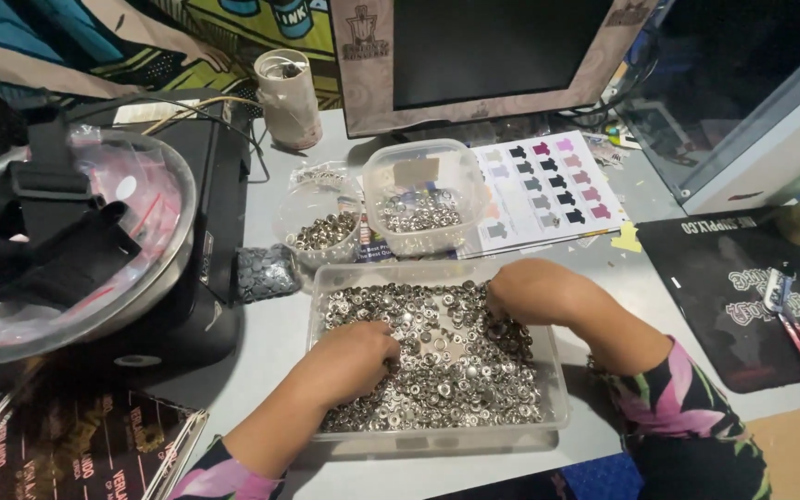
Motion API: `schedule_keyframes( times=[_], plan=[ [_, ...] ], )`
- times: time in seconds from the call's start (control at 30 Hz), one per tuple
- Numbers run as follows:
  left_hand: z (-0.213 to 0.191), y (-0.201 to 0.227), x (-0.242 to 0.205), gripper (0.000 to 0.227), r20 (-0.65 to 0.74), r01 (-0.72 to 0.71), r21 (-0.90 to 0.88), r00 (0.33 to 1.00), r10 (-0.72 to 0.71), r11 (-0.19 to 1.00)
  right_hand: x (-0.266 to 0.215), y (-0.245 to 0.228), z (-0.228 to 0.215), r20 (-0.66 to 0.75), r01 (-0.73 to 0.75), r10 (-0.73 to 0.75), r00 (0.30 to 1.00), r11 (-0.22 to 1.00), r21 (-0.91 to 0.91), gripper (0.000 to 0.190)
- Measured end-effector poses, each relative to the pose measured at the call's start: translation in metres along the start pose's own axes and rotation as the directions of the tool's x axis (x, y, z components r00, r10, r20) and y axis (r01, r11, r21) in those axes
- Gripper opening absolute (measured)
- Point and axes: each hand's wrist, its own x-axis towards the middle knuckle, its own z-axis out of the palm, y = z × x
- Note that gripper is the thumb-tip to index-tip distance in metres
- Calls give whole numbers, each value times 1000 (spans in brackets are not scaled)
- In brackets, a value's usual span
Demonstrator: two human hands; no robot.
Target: Sorting through a large tray of small metal eyelets by hand and placing selected ones into smaller containers.
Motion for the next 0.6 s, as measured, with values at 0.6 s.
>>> schedule_keyframes(
  times=[0.6],
  plan=[
    [-11,6,0,24,-32,-50,49,998,51,998,12,-55,-6,-200,396,-376,905,916,70,12]
  ],
)
